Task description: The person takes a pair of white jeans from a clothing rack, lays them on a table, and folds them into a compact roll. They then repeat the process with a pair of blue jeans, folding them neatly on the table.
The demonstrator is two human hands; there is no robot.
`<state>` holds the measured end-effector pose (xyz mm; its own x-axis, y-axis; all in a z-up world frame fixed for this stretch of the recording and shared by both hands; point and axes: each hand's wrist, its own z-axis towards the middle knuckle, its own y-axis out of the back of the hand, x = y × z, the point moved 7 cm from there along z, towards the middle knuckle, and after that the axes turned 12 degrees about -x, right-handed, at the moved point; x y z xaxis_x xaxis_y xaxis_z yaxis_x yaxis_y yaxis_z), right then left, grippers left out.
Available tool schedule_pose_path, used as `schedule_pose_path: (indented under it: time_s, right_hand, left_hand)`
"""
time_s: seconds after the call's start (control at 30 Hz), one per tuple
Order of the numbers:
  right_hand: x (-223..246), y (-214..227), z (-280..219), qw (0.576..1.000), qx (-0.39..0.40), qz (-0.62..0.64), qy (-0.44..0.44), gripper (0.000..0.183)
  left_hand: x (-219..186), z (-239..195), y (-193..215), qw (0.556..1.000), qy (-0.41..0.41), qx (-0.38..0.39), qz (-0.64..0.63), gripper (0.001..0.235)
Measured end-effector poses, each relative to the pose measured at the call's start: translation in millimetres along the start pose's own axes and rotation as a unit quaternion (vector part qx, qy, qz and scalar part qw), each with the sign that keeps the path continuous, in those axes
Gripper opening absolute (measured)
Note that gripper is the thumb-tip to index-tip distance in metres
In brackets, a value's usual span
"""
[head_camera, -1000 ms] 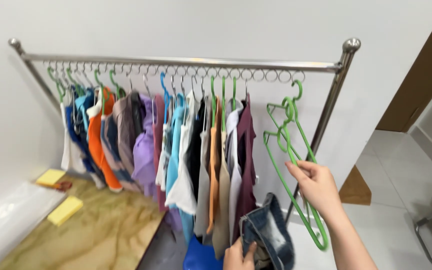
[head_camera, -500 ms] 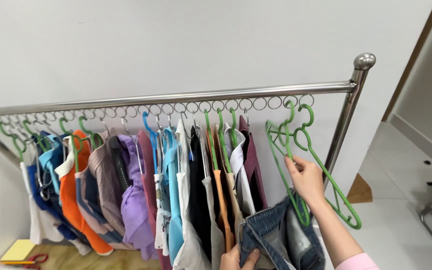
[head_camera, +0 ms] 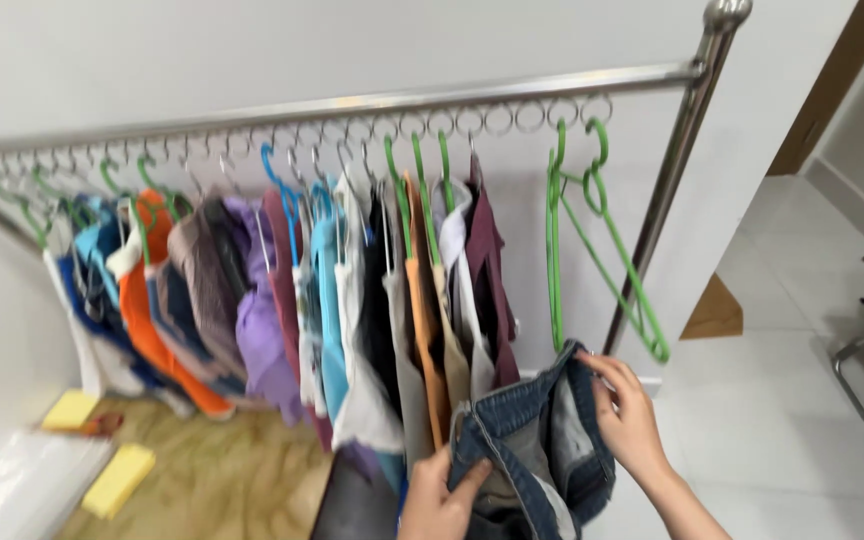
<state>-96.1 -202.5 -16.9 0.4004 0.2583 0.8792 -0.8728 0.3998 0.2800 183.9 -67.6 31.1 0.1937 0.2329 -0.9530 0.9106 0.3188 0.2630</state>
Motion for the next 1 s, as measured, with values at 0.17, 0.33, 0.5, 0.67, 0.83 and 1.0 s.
schedule_pose_path:
  time_s: [0.17, 0.33, 0.5, 0.67, 0.83, 1.0]
  right_hand:
    - [-110, 56, -48, 0.981, 0.144, -0.124, 0.044, 0.079]
    - [-118, 93, -65, 0.930, 0.266, -0.221, 0.122, 0.094]
    - [-158, 99, -74, 0.845, 0.278, -0.322, 0.323, 0.074]
    - [-139, 103, -87, 0.872, 0.354, -0.118, 0.315, 0.059]
    - [-60, 79, -115, 0.836, 0.460, -0.135, 0.268, 0.031]
    - [67, 51, -188, 0.766, 0.556, -0.050, 0.320, 0.037]
  left_hand:
    - [-10, -77, -17, 0.990, -0.127, 0.058, 0.039, 0.011]
    - [3, -153, -42, 0.981, -0.175, 0.058, 0.054, 0.011]
    - [28, -225, -39, 0.989, -0.134, 0.051, 0.044, 0.011]
    - [85, -305, 17, 0.983, -0.166, -0.079, -0.028, 0.024]
    - [126, -415, 97, 0.955, -0.036, -0.277, -0.095, 0.015]
    - [178, -538, 153, 0.897, -0.035, -0.423, -0.121, 0.029]
